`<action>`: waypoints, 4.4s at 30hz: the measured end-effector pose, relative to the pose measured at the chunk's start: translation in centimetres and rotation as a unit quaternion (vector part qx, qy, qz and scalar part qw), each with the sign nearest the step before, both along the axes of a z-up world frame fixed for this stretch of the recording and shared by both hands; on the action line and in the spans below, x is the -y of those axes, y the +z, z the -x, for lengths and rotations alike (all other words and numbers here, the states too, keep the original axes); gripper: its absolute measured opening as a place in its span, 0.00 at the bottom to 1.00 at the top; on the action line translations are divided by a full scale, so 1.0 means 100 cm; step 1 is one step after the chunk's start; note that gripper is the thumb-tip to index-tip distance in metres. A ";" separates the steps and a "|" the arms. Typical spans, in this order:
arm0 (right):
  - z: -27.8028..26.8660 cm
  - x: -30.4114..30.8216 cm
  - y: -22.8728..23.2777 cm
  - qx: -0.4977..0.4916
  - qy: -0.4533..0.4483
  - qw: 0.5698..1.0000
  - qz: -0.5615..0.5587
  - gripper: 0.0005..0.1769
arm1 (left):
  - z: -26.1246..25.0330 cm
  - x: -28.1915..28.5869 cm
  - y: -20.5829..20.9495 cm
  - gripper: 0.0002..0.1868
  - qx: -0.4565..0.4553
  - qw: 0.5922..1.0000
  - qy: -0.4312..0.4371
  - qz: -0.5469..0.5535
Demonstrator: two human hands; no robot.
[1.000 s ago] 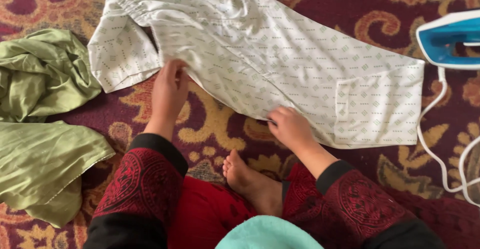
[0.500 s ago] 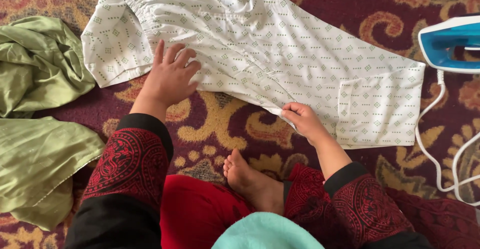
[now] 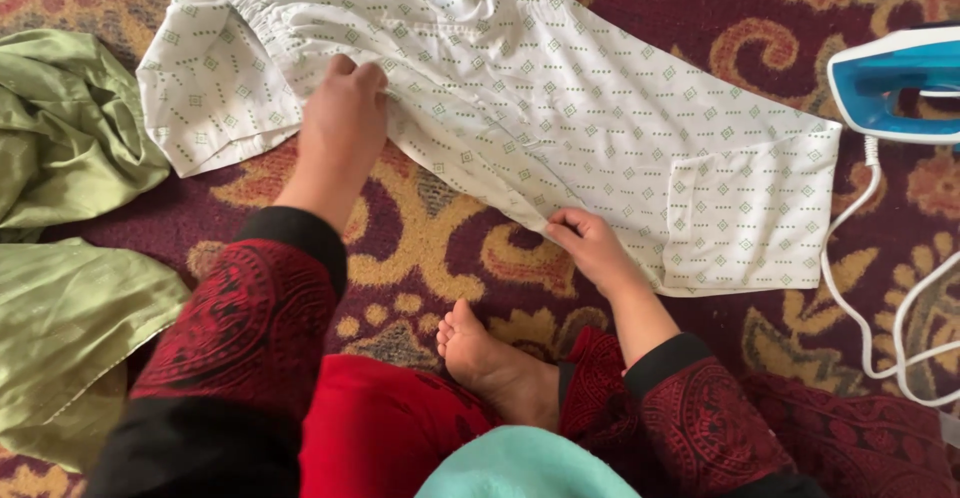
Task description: The person irons a white patterned garment on a patterned carpet. They smooth the fabric with their hands, use a blue and white iron to press the material, and repeatedly reposition the garment to iron different sections.
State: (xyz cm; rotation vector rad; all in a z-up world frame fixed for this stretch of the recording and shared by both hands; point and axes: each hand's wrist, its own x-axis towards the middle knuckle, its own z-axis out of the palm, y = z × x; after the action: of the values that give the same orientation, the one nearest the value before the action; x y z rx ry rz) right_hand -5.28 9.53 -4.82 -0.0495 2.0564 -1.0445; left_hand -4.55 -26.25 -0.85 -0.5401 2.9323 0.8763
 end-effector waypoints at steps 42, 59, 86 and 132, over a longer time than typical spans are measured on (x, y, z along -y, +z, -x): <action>-0.078 0.007 -0.017 -0.356 0.343 0.867 -0.056 0.08 | -0.183 0.040 -0.013 0.04 -0.140 0.855 -0.291 0.406; -0.048 0.048 -0.050 -0.516 0.458 0.719 0.078 0.18 | -0.131 -0.041 -0.022 0.30 0.019 0.835 -0.496 0.237; -0.055 0.062 -0.049 -0.585 0.433 0.678 0.098 0.30 | -0.095 -0.069 -0.093 0.39 -0.211 0.875 -0.403 0.166; 0.320 0.133 -0.028 0.131 -0.019 0.988 0.076 0.24 | -0.085 -0.045 -0.097 0.38 -0.140 0.918 -0.322 0.186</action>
State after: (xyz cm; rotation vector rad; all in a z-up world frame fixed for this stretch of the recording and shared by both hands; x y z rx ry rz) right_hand -37.24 -3.73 -7.65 0.0465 1.7465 -1.1636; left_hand 3.96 -21.78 -10.54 0.5881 3.1866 0.3348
